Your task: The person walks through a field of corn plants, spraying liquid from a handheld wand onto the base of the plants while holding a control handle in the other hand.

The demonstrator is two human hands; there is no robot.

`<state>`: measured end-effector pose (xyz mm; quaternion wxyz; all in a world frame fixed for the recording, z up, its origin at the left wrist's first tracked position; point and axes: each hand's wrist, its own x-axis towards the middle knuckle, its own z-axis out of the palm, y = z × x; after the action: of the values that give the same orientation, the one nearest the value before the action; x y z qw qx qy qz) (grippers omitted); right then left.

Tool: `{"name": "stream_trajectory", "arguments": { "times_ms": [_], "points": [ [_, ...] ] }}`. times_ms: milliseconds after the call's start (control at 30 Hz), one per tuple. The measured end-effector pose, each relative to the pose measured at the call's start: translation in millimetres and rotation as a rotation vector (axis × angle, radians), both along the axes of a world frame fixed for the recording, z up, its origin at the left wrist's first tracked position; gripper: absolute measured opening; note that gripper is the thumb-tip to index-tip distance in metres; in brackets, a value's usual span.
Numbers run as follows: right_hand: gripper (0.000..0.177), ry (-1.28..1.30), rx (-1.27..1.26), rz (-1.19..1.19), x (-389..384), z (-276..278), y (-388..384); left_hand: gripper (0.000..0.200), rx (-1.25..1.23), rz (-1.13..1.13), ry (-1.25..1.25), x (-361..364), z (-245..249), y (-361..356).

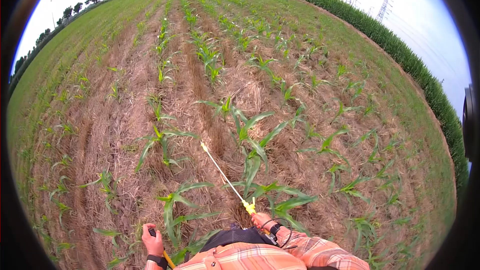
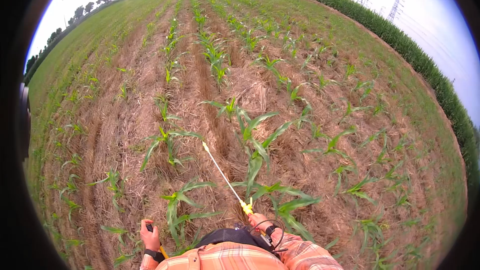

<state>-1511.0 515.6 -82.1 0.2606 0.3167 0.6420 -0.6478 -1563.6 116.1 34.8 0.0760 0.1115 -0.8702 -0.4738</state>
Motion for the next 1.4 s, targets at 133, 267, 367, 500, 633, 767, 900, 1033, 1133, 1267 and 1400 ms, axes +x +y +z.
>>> {"name": "stream_trajectory", "arguments": {
  "times_ms": [133, 267, 367, 500, 633, 767, 900, 1033, 1133, 1267, 1400],
  "points": [
    [0.038, 0.003, -0.066, -0.279, -0.4, 2.0, 45.8, 0.018, -0.064, -0.047, 0.095, -27.4, 14.8, 31.9],
    [0.036, 0.064, -0.084, -0.496, -6.6, 9.0, 82.5, 0.016, -0.013, -0.071, 0.056, -45.1, 24.9, 52.5],
    [0.034, 0.095, -0.079, -0.623, -19.4, 12.7, 103.5, 0.016, -0.058, -0.076, 0.088, -55.1, 37.4, 63.2],
    [0.035, 0.139, -0.056, -0.69, -36.7, 20.6, 116.5, 0.017, -0.055, -0.066, 0.057, -67.1, 23.7, 58.6],
    [0.035, 0.09, -0.056, -0.711, -61.9, 20.2, 112.0, 0.017, -0.062, -0.054, 0.069, -89.3, 21.5, 54.9],
    [0.037, 0.065, -0.026, -0.675, -94.6, 6.3, 90.8, 0.017, 0.007, -0.068, 0.022, -129.1, 6.1, 34.9],
    [0.037, 0.051, 0.026, -0.476, -138.2, 3.7, 55.0, 0.017, 0.014, -0.056, 0.098, -169.0, 5.9, 14.3],
    [0.037, -0.012, 0.072, -0.272, -195.8, 4.3, 19.2, 0.016, 0.045, -0.003, 0.109, -200.6, 5.6, -15.5],
    [0.036, -0.059, 0.095, -0.129, -235.7, 12.4, -14.6, 0.016, 0.031, 0.018, 0.121, -221.5, 0.2, -35.5],
    [0.032, 0.009, 0.045, 0.087, -268.1, -2.2, -44.4, 0.016, 0.077, 0.021, 0.039, -243.2, -2.8, -47.3],
    [0.034, 0.034, 0.108, 0.293, -296.9, 11.1, -66.6, 0.016, 0.07, 0.014, 0.029, -267.4, -7.8, -48.8]
  ]
}}
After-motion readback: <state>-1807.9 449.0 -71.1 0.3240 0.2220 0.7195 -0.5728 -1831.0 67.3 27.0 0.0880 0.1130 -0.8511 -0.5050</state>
